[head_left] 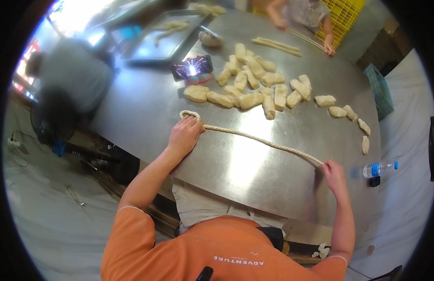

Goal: The person rolls, stretches, and braids strips of dough by hand on a stainless steel table.

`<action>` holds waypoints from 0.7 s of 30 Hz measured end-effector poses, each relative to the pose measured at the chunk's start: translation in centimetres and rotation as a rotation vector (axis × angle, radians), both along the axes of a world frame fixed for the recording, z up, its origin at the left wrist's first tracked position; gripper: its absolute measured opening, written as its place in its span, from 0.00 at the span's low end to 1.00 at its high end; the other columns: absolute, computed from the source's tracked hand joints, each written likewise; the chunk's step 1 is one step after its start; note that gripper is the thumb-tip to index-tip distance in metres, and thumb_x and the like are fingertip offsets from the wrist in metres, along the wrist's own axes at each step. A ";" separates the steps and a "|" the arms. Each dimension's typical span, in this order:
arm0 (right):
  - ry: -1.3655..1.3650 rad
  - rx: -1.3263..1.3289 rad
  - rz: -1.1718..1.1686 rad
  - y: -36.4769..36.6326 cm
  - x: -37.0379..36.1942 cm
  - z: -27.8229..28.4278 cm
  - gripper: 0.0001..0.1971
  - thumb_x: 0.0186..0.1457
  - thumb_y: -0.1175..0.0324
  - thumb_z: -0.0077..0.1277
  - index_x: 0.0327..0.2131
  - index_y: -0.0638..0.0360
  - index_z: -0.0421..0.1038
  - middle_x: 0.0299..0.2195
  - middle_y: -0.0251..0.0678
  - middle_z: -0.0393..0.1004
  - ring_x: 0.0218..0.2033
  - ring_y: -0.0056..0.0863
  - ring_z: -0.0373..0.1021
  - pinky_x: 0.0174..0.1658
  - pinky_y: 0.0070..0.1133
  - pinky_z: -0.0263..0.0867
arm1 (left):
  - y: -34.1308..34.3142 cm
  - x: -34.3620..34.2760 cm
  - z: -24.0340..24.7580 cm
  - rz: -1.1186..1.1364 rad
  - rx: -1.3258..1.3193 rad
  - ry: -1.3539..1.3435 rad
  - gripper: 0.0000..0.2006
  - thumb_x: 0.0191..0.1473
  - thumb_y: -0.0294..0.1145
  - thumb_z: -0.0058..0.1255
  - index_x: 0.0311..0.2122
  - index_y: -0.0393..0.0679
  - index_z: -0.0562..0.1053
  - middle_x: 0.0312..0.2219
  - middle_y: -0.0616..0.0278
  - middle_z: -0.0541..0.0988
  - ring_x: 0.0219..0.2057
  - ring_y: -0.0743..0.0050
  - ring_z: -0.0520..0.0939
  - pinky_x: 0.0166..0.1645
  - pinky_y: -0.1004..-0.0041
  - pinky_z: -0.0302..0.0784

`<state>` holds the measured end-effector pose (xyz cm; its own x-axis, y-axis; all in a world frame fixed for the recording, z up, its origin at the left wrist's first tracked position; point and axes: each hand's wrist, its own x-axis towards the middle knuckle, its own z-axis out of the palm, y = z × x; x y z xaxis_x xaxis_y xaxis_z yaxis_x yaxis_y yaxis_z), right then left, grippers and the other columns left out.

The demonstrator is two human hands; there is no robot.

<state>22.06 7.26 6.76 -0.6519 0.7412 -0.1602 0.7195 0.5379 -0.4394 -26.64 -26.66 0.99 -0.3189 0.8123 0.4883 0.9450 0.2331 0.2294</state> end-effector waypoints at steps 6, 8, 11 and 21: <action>-0.156 -0.274 0.440 -3.8 -4.8 7.9 0.15 0.66 0.59 0.59 0.38 0.65 0.79 0.30 0.51 0.79 0.31 0.40 0.75 0.39 0.33 0.72 | 1.0 0.0 3.4 -0.155 -0.276 -1.172 0.10 0.69 0.36 0.59 0.45 0.40 0.83 0.29 0.68 0.80 0.32 0.85 0.76 0.38 0.75 0.74; 0.276 -0.430 0.084 -1.0 -0.4 8.9 0.14 0.66 0.60 0.59 0.38 0.65 0.78 0.28 0.46 0.78 0.29 0.37 0.73 0.36 0.31 0.70 | -0.7 -1.7 4.5 -0.191 -0.287 -1.239 0.13 0.67 0.37 0.61 0.48 0.39 0.83 0.29 0.67 0.82 0.32 0.83 0.78 0.38 0.73 0.75; 0.394 -0.501 -0.121 7.8 9.8 2.1 0.15 0.68 0.61 0.58 0.40 0.67 0.77 0.28 0.36 0.78 0.29 0.27 0.72 0.35 0.29 0.67 | -5.9 -10.2 1.7 0.018 -0.316 -0.774 0.15 0.67 0.39 0.62 0.50 0.38 0.83 0.31 0.67 0.84 0.34 0.82 0.79 0.40 0.74 0.76; 0.034 0.380 -0.182 -2.7 8.3 -3.5 0.21 0.75 0.61 0.48 0.62 0.66 0.68 0.57 0.52 0.73 0.55 0.49 0.70 0.62 0.41 0.62 | -6.0 -18.0 -3.8 0.262 0.190 -0.331 0.12 0.66 0.33 0.60 0.52 0.46 0.84 0.44 0.52 0.88 0.40 0.57 0.87 0.50 0.59 0.82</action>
